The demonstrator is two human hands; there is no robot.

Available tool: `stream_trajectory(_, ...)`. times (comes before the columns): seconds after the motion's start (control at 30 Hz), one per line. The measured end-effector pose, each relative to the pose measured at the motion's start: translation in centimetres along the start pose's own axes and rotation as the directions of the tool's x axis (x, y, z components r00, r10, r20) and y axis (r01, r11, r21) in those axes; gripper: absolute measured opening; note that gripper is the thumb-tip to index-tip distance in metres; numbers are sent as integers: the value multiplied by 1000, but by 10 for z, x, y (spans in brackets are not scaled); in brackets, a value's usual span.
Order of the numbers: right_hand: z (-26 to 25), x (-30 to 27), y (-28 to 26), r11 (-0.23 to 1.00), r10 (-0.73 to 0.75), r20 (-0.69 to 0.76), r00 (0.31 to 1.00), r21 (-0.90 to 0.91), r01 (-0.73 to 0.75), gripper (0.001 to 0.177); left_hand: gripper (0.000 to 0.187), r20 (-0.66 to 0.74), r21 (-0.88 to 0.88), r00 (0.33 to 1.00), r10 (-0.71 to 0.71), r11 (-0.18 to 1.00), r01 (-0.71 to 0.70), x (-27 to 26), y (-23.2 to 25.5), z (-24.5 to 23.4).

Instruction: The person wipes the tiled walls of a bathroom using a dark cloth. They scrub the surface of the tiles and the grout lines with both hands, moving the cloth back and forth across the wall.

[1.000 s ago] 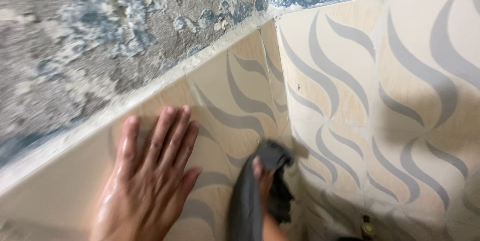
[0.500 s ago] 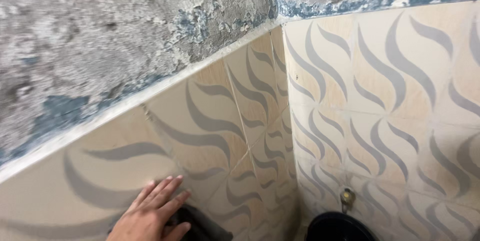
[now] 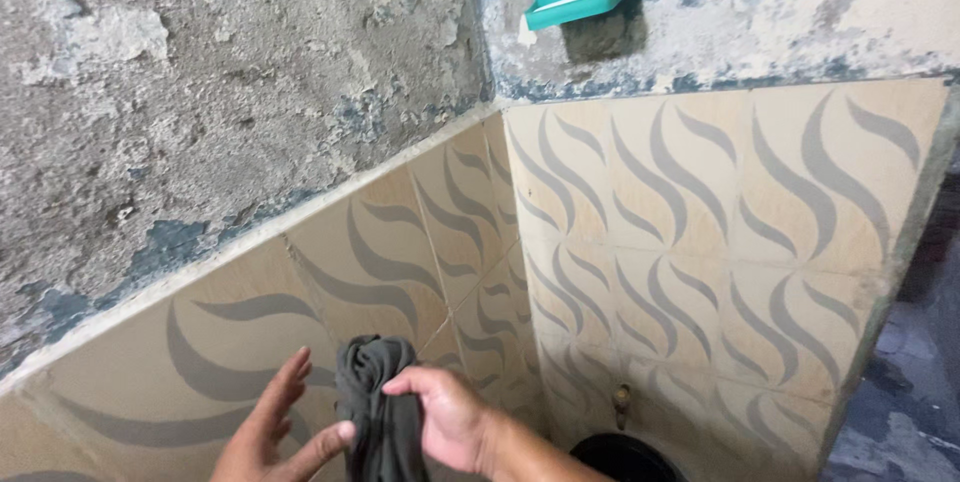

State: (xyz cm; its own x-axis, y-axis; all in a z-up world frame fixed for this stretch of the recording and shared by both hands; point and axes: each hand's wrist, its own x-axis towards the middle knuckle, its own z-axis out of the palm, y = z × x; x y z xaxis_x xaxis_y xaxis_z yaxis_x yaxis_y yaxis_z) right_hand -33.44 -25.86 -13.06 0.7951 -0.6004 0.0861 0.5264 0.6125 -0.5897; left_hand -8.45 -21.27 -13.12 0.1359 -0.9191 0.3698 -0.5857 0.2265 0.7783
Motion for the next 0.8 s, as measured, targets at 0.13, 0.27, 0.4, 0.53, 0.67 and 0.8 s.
stream_trajectory(0.13, -4, -49, -81, 980, -15, 66, 998, -197, 28, 32, 98, 292, -221, 956, 31, 975, 36, 23, 15, 84)
stream_trajectory(0.27, -27, -103, -174, 835, -153, -96, 984, -545, 77, 24, 54, 491, -343, 870, -45, 908, 241, 46, 102, 155)
stream_trajectory(0.4, -60, -172, -277, 537, -452, -484, 749, -818, -205, 30, 33, 319, -189, 926, -200, 944, 269, 80, 180, 204)
stream_trajectory(0.53, -96, -235, -356, 73, -669, -381, 638, -888, -455, 31, 25, 314, -121, 945, -87, 984, 131, 134, 232, 260)
stream_trajectory(0.67, -114, -277, -400, -176, -806, -348, 479, -632, -755, 33, 29, 373, -69, 928, -7, 997, 35, 189, 267, 322)
stream_trajectory(0.8, -132, -293, -437, -265, -893, -141, 428, -603, -752, 36, 36, 284, 63, 954, 96, 991, -118, 231, 296, 371)
